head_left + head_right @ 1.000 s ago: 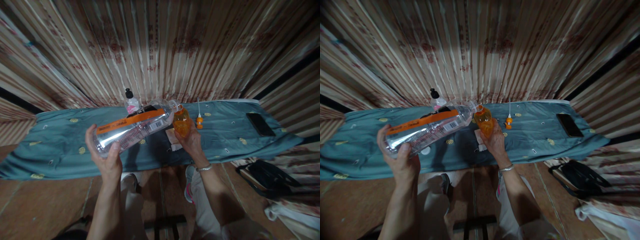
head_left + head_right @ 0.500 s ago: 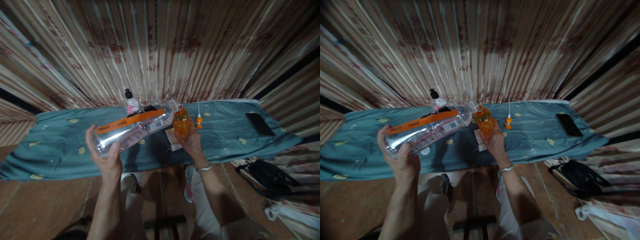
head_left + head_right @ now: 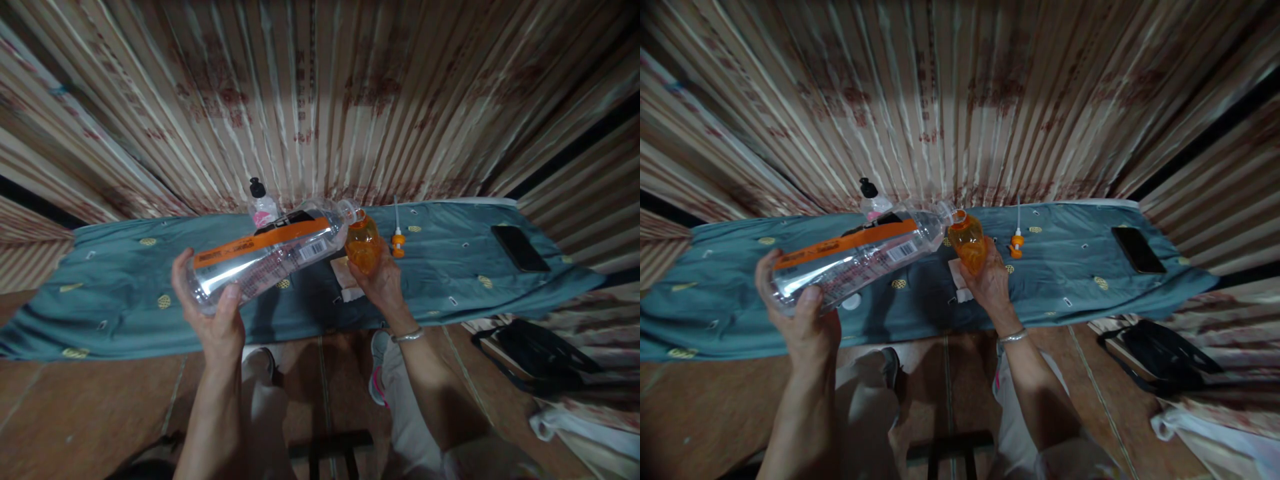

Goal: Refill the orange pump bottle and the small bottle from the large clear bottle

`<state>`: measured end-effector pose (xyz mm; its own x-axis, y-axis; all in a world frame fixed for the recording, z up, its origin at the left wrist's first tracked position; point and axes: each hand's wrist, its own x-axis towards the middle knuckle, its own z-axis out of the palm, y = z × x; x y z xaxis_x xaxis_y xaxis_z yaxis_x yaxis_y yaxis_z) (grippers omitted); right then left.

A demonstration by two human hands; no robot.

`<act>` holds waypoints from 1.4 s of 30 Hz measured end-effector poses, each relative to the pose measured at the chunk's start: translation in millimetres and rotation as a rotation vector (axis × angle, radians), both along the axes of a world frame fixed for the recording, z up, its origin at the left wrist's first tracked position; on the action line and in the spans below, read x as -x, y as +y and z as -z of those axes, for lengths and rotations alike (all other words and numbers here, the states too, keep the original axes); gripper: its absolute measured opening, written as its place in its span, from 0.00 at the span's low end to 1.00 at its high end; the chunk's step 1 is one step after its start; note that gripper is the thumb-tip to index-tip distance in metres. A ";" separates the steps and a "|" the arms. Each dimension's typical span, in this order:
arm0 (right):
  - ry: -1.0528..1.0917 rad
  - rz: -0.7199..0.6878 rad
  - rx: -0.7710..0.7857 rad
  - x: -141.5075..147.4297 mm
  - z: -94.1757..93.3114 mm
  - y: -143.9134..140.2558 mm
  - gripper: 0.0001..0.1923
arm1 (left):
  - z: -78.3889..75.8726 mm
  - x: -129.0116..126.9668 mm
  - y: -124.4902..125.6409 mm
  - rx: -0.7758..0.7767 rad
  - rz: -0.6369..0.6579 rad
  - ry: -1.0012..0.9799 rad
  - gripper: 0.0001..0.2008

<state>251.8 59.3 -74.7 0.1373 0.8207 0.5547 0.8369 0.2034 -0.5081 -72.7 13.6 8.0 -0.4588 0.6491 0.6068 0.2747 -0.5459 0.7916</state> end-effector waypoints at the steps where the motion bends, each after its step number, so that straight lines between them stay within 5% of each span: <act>1: -0.001 0.000 0.001 -0.1 -0.2 0.0 0.45 | 0.0 0.2 -0.1 0.002 0.002 0.003 0.44; 42: 0.033 0.024 0.048 1.8 -3.0 -0.4 0.44 | -3.9 -0.5 -1.3 -0.017 0.015 0.005 0.42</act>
<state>250.0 58.9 -71.7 0.1747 0.8426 0.5095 0.8236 0.1585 -0.5446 -72.1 12.3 11.9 -0.4461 0.6453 0.6202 0.2702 -0.5635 0.7807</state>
